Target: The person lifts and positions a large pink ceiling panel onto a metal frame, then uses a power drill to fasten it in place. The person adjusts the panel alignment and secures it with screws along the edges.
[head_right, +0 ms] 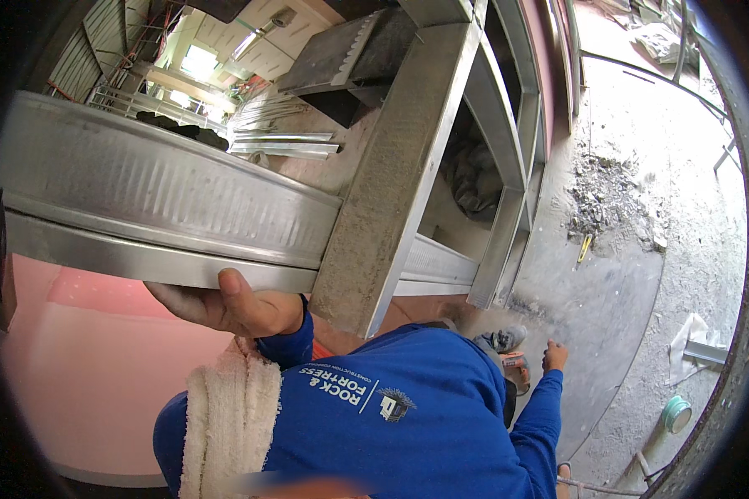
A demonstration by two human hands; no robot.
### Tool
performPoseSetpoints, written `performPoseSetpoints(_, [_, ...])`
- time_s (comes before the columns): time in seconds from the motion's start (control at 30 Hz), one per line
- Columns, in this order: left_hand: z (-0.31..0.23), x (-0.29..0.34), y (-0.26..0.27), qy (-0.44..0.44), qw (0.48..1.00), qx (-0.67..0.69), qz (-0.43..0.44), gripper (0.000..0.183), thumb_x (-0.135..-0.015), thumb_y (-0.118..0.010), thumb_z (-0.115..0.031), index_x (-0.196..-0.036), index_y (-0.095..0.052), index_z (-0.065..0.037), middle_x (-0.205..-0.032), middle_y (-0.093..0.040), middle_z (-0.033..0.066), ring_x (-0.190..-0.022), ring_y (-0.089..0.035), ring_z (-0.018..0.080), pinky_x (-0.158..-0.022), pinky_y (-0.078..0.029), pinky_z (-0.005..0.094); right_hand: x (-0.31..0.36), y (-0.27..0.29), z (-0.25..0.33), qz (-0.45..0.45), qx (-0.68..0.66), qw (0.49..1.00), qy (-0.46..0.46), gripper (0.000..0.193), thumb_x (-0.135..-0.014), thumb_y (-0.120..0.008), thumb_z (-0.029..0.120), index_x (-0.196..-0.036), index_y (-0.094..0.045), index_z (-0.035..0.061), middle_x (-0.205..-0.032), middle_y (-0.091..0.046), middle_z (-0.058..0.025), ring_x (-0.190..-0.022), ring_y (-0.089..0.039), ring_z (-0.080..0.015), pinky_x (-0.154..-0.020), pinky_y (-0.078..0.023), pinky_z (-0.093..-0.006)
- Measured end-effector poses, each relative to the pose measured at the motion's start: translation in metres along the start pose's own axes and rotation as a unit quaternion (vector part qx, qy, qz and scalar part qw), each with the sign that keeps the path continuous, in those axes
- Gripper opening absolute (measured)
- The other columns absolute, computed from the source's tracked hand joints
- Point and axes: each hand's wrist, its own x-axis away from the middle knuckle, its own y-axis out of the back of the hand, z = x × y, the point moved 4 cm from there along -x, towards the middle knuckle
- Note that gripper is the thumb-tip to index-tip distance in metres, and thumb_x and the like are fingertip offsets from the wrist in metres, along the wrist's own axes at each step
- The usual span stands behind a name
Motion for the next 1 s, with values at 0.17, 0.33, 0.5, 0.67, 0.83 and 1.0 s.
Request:
performPoseSetpoints(0.17, [0.002,-0.005,0.004,-0.003,1.0,-0.019,0.008,0.07,-0.093,-0.059,-0.024,-0.154,-0.037,0.003,-0.153,-0.04,0.0302,-0.139,-0.048,0.0393,-0.111,-0.048,0.0487,0.003,-0.002,0.003,0.027,-0.005,0.999,0.027,0.024,-0.095,-0.066,0.028,-0.096,-0.062,0.0039,-0.064,-0.056,-0.0052,-0.044,-0.049,-0.0173,-0.038,-0.036,-0.0346])
performPoseSetpoints(0.33, [0.003,-0.008,0.007,-0.012,0.999,-0.029,0.016,0.067,-0.095,-0.056,-0.024,-0.153,-0.039,0.005,-0.153,-0.04,0.031,-0.14,-0.047,0.0396,-0.111,-0.048,0.0493,0.005,-0.003,0.0,0.015,-0.004,1.0,0.014,0.023,-0.094,-0.067,0.026,-0.093,-0.063,0.0036,-0.063,-0.057,-0.0052,-0.044,-0.051,-0.0172,-0.039,-0.038,-0.0351])
performPoseSetpoints(0.5, [0.003,-0.008,0.008,-0.018,0.999,-0.029,0.015,0.065,-0.096,-0.055,-0.024,-0.152,-0.04,0.006,-0.152,-0.04,0.0318,-0.14,-0.047,0.0407,-0.111,-0.047,0.0502,0.003,-0.006,-0.007,0.017,0.014,1.0,-0.008,0.026,-0.097,-0.064,0.032,-0.104,-0.062,0.0076,-0.065,-0.053,-0.004,-0.042,-0.045,-0.0168,-0.036,-0.032,-0.0339])
performPoseSetpoints(0.67, [0.003,-0.009,0.007,-0.021,0.999,-0.032,0.014,0.063,-0.097,-0.054,-0.024,-0.151,-0.041,0.006,-0.152,-0.04,0.0325,-0.14,-0.046,0.0417,-0.111,-0.046,0.051,0.004,-0.008,-0.001,0.032,0.022,0.999,0.011,0.026,-0.094,-0.066,0.028,-0.095,-0.066,0.002,-0.062,-0.058,-0.0055,-0.045,-0.052,-0.0176,-0.039,-0.038,-0.0349])
performPoseSetpoints(0.83, [0.003,-0.008,0.006,-0.019,0.999,-0.038,0.011,0.061,-0.098,-0.053,-0.024,-0.15,-0.042,0.006,-0.151,-0.04,0.0333,-0.14,-0.045,0.0427,-0.111,-0.046,0.0519,0.005,-0.011,0.013,0.03,0.047,0.998,0.007,0.026,-0.095,-0.066,0.028,-0.095,-0.066,0.0014,-0.063,-0.058,-0.0055,-0.045,-0.052,-0.0176,-0.04,-0.039,-0.0348])
performPoseSetpoints(1.0, [0.004,-0.007,0.007,-0.015,0.999,-0.045,0.006,0.059,-0.099,-0.052,-0.024,-0.149,-0.043,0.007,-0.151,-0.04,0.0341,-0.14,-0.044,0.0437,-0.111,-0.045,0.0527,-0.002,-0.008,0.029,0.031,0.06,0.998,0.003,0.027,-0.095,-0.065,0.028,-0.099,-0.066,0.0013,-0.063,-0.057,-0.0053,-0.045,-0.051,-0.0171,-0.04,-0.038,-0.0345])
